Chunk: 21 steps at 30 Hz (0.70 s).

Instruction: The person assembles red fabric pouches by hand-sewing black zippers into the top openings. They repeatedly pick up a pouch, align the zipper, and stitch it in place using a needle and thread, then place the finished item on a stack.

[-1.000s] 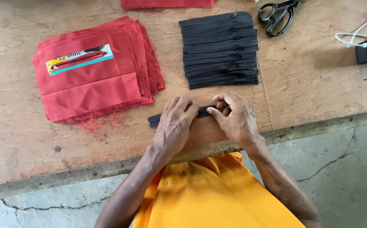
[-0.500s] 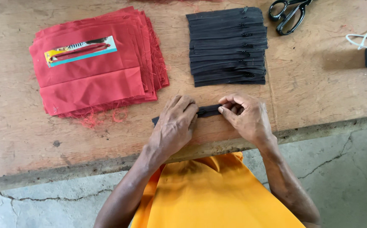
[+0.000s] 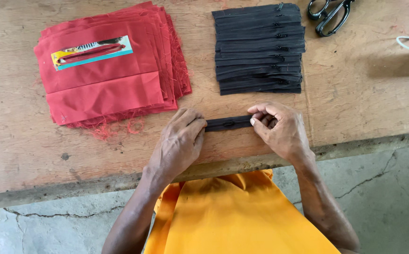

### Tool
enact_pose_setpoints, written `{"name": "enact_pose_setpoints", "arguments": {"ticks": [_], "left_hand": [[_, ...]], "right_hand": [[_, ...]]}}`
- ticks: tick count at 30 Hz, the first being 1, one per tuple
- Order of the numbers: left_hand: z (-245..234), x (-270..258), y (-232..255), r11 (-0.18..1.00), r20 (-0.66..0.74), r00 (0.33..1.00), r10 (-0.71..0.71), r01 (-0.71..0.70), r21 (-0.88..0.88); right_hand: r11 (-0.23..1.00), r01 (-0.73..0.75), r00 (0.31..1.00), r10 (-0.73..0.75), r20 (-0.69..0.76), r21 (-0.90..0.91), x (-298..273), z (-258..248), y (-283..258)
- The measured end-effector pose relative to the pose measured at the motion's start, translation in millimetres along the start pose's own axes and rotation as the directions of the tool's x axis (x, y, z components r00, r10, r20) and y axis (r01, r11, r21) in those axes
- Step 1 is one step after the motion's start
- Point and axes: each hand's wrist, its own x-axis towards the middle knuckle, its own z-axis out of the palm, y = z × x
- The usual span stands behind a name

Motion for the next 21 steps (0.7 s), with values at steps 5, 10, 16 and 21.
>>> {"name": "enact_pose_setpoints", "arguments": {"ticks": [5,10,16,21], "left_hand": [[-3,3,3,1.000,0.001,1.000,-0.009,0.009,0.000],[-12,6,5,0.997,-0.131,0.989,-0.072,0.072,-0.007],[-33,28,-18,0.984,-0.328,0.940,-0.091,0.136,0.116],[-54,30,-33,0.985,-0.306,0.945,-0.118,0.149,0.081]], "right_hand": [[0.999,0.033,0.999,-0.034,0.041,0.020,7,-3,13],[0.959,-0.021,0.999,0.034,-0.041,0.282,6,4,-3],[0.795,-0.026,0.967,-0.134,0.218,0.606,44,43,-41],[0.711,-0.080,0.932,-0.194,0.305,0.698,77,84,-68]]}}
